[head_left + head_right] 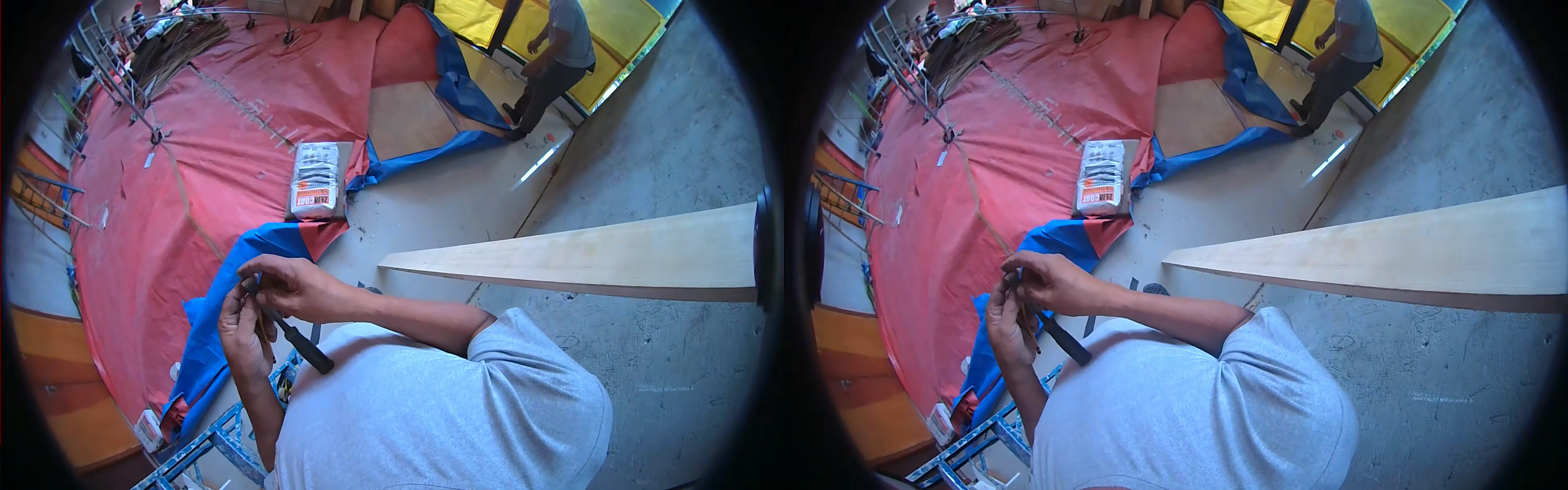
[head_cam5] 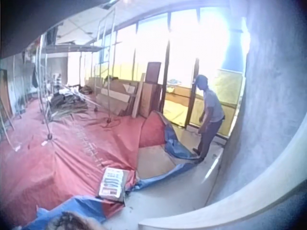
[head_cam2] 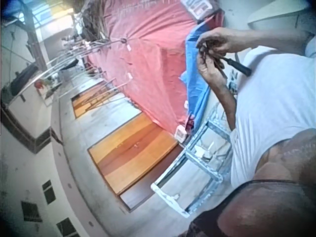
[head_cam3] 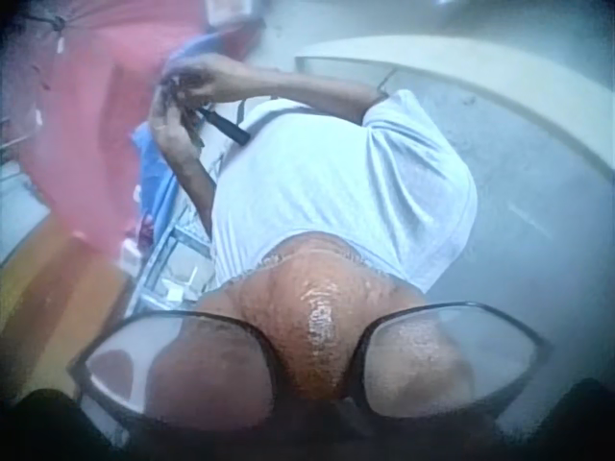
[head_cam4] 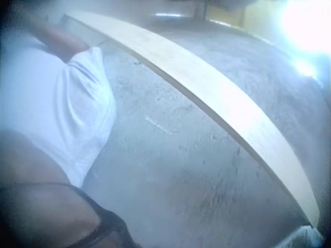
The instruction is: The person handles a wooden plank, folds back a protective floor tarp, and then uses their hands to fit small plastic components onto a pipe protruding from the floor.
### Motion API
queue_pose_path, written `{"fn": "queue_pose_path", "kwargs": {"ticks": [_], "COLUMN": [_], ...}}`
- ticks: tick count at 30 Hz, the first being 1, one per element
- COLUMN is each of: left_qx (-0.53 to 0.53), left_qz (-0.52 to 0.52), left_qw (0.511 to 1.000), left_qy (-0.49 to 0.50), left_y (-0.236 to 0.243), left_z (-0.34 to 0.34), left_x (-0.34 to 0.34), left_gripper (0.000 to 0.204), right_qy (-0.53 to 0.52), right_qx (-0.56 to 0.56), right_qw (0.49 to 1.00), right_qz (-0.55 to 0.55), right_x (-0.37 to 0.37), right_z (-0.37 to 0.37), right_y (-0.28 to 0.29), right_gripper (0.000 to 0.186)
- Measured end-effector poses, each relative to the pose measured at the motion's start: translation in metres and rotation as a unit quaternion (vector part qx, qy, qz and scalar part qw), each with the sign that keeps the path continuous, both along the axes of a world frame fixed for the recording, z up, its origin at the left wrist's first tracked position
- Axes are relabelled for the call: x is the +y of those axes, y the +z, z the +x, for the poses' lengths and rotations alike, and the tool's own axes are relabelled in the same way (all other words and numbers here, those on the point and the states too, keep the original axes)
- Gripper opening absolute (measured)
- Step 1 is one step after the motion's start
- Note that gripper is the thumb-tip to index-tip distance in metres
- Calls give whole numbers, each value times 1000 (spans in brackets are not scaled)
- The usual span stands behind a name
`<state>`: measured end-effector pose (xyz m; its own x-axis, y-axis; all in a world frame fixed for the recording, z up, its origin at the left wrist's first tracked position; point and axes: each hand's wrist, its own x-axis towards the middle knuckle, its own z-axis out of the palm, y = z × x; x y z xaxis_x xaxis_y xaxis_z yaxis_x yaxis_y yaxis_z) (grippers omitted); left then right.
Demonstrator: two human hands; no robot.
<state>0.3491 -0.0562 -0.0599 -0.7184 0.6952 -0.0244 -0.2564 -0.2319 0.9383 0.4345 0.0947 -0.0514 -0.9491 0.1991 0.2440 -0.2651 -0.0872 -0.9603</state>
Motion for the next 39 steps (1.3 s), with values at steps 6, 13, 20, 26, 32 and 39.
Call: {"fn": "queue_pose_path", "kwargs": {"ticks": [6,13,20,26,32,39], "left_qx": [-10,6,11,14,5,-9], "left_qz": [8,2,-15,4,2,5], "left_qw": [1000,1000,999,1000,1000,1000], "left_qy": [20,16,51,27,13,-6], "left_y": [8,4,4,5,2,-3], "left_z": [8,-1,-2,-6,-8,-10], "left_x": [7,9,16,24,29,36], "left_gripper": [28,31,28,26,24,23], "right_qy": [22,-1,-25,-33,-31,-60], "right_qx": [-32,-14,12,9,-17,-10], "right_qw": [999,999,996,997,998,996], "right_qz": [-14,34,85,68,53,62], "right_x": [10,18,22,26,29,31], "right_z": [-1,-6,-12,-8,-8,-5], "right_y": [5,6,7,12,9,1], "right_gripper": [40,41,42,42,43,42]}}
